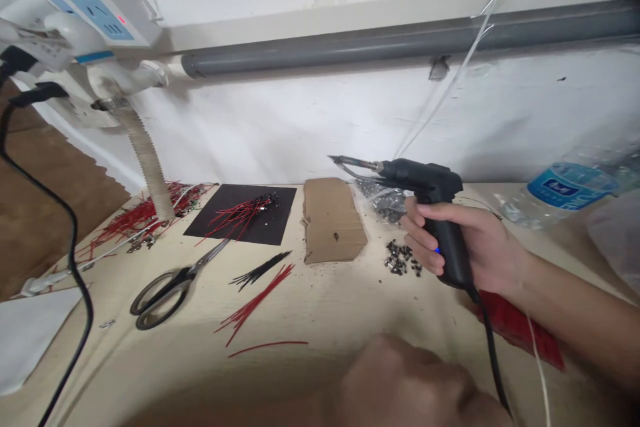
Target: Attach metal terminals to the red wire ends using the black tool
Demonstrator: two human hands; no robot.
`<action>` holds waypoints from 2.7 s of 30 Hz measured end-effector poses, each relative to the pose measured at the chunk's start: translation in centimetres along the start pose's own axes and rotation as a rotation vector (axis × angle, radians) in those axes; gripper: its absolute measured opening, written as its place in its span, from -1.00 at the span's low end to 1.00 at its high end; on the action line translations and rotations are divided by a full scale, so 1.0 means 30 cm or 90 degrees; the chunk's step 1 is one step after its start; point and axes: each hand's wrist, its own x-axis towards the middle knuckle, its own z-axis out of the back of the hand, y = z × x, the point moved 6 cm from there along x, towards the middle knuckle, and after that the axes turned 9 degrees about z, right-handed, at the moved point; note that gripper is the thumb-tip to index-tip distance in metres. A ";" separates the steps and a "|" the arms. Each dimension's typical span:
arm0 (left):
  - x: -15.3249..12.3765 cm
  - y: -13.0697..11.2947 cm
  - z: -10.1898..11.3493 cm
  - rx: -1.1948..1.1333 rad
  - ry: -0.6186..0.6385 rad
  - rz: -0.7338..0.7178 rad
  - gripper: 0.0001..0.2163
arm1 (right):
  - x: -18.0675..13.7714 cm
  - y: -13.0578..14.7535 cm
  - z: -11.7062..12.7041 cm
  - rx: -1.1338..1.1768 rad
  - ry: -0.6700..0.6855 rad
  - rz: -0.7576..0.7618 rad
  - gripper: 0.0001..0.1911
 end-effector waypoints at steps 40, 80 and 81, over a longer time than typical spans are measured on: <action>0.003 0.231 0.072 0.194 -0.080 0.330 -0.65 | 0.022 -0.057 0.097 -0.094 -0.140 -0.032 -0.80; -0.006 0.225 0.084 0.165 -0.194 0.271 -0.85 | 0.019 -0.048 0.093 -0.117 -0.143 0.008 -0.82; -0.006 0.223 0.086 0.162 -0.195 0.271 -0.85 | 0.019 -0.048 0.095 -0.119 -0.142 0.008 -0.82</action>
